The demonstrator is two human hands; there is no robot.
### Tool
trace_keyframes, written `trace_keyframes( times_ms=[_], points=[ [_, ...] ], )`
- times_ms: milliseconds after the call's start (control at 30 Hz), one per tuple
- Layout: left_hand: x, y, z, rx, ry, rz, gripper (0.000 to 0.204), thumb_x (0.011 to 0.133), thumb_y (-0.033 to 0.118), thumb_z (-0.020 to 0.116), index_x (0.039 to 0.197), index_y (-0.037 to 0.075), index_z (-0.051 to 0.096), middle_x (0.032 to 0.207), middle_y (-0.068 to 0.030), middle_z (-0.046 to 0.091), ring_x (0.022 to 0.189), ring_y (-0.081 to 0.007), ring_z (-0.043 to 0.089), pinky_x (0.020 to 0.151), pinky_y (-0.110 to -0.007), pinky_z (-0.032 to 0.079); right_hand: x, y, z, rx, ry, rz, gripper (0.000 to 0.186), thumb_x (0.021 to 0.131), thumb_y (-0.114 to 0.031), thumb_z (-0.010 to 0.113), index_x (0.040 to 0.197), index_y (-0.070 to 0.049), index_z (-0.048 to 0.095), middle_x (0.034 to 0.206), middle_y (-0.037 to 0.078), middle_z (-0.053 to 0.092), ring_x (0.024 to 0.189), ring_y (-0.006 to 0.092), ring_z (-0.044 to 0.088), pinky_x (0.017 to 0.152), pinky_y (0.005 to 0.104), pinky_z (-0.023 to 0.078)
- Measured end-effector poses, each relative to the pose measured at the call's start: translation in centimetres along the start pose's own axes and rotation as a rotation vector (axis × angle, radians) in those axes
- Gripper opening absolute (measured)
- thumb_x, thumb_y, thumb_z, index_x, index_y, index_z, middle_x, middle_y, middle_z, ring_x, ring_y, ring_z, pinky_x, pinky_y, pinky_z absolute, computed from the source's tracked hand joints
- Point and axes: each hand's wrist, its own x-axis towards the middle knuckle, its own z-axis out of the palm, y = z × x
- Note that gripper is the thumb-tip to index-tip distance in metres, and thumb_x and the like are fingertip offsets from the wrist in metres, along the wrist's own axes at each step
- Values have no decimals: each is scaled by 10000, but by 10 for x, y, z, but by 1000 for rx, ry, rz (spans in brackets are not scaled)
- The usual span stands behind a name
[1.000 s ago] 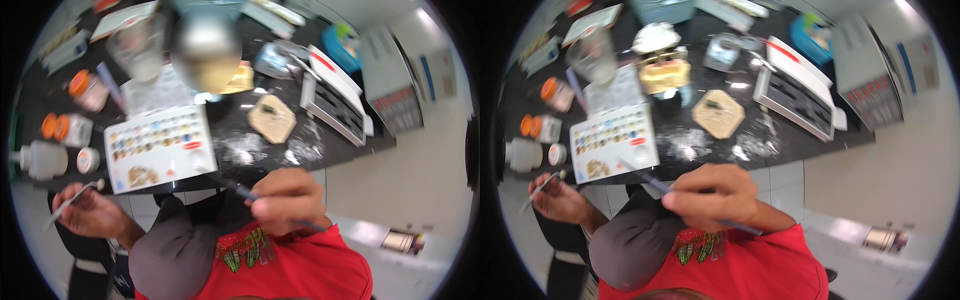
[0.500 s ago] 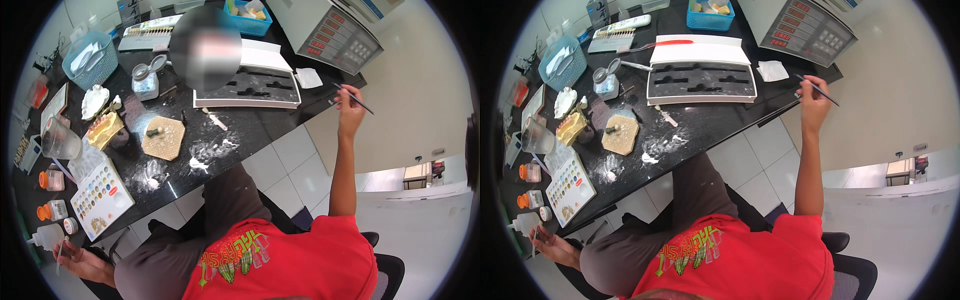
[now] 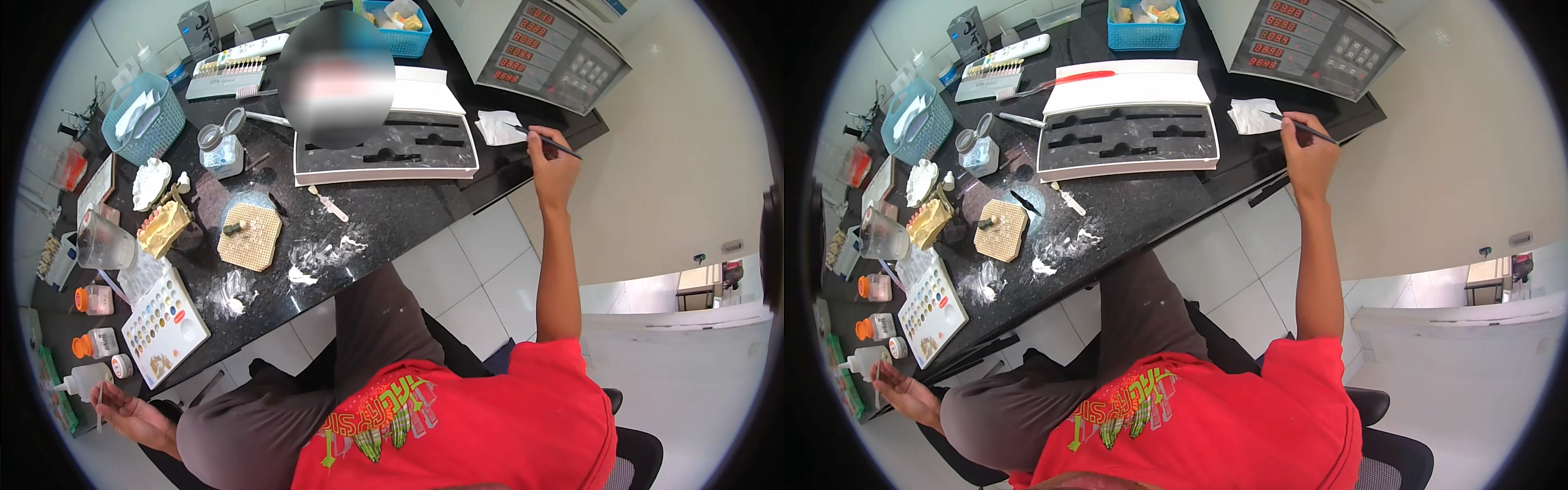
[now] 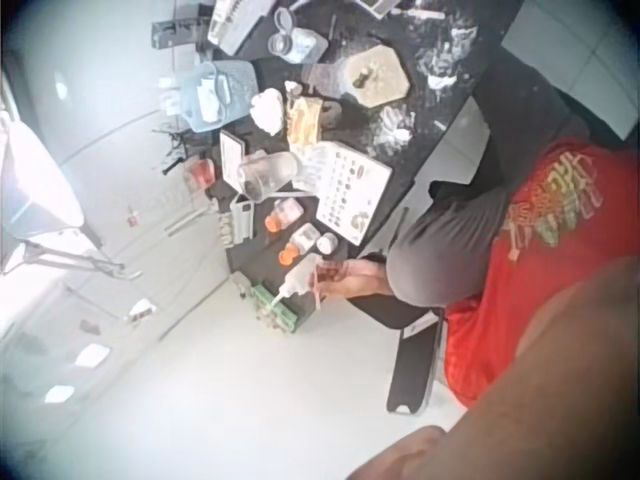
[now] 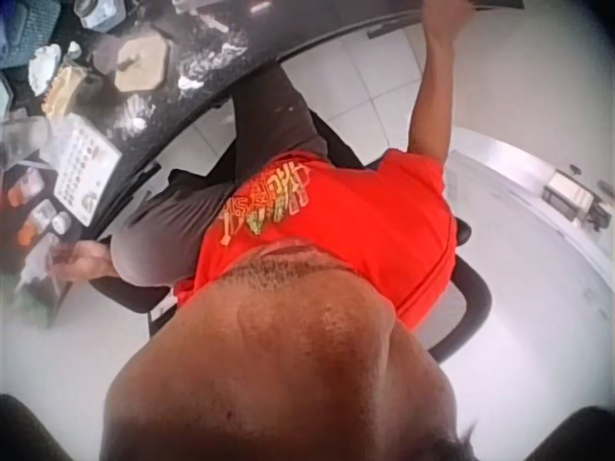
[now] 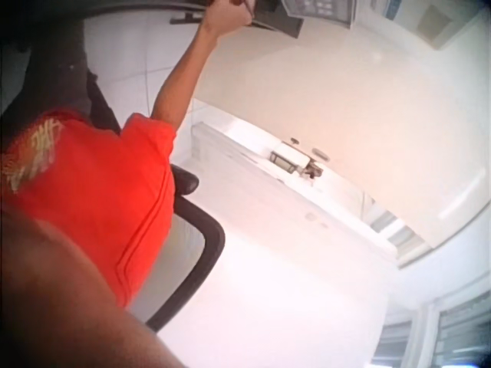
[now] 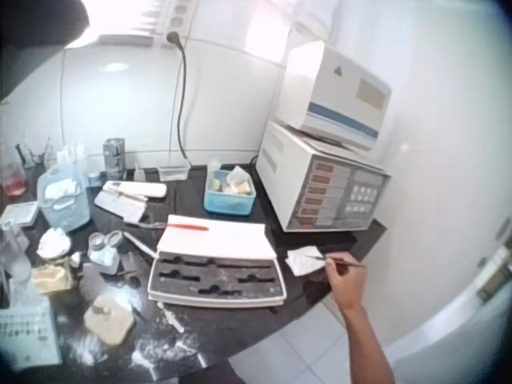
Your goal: The person holds a dental prosthetic with tweezers and applies pigments to it using a brush dipped into a color palette.
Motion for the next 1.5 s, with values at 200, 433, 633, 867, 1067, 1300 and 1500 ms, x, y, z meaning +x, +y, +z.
trace_keyframes(
  times_ms=[200, 433, 633, 867, 1067, 1300, 1500],
  points=[
    [18, 0, -29, -69, 78, 41, 346, 921, 270, 509, 1099, -26, 515, 1081, -89, 528, 1009, -164, 510, 922, -261, 417, 12, 5, 15, 35, 122, 97, 165, 823, -175, 655, 865, -15, 650, 722, 37, 624, 651, 83, 587, 596, 217, 471],
    [12, -16, 5, -219, -66, -31, 342, 905, 207, 541, 1164, -7, 474, 1015, -131, 598, 903, -249, 621, 784, -312, 527, -44, -88, -1, 447, 322, -58, 329, 916, -221, 439, 1071, 39, 566, 942, 169, 628, 698, 155, 561, 635, 244, 437],
    [13, -4, 9, -177, -178, 84, 274, 920, 193, 507, 1090, -22, 503, 892, -149, 628, 774, -237, 653, 681, -298, 567, -106, -205, 54, 562, 103, -400, 266, 907, -186, 517, 1045, 41, 515, 795, 156, 563, 591, 157, 488, 513, 241, 380],
    [1, -11, 9, -209, -117, 68, 317, 925, 227, 495, 1118, -22, 455, 891, -112, 593, 772, -199, 633, 668, -265, 562, -87, -270, 105, 628, -257, -674, 286, 910, -269, 521, 1019, -5, 509, 686, 85, 440, 524, 124, 419, 428, 209, 314],
    [5, -14, 4, -273, -157, 81, 297, 910, 201, 520, 1082, -34, 463, 849, -194, 623, 772, -285, 655, 626, -331, 589, -103, -301, 130, 937, -478, -529, 322, 898, -322, 523, 965, -9, 491, 774, 92, 430, 534, 129, 411, 434, 206, 335],
    [6, -9, -4, -205, -197, 62, 352, 904, 265, 524, 1079, -33, 456, 813, -143, 600, 710, -240, 652, 555, -280, 582, -196, -334, 142, 1138, -706, -402, 278, 914, -283, 501, 953, -11, 458, 767, 63, 381, 653, 132, 439, 481, 212, 367],
    [5, -11, -3, -155, -224, 89, 350, 903, 259, 528, 1074, -37, 458, 804, -153, 606, 687, -247, 653, 549, -298, 586, -235, -345, 158, 1038, -743, -533, 314, 895, -314, 514, 955, -12, 454, 692, 121, 479, 539, 160, 493, 440, 210, 403]
  ],
)
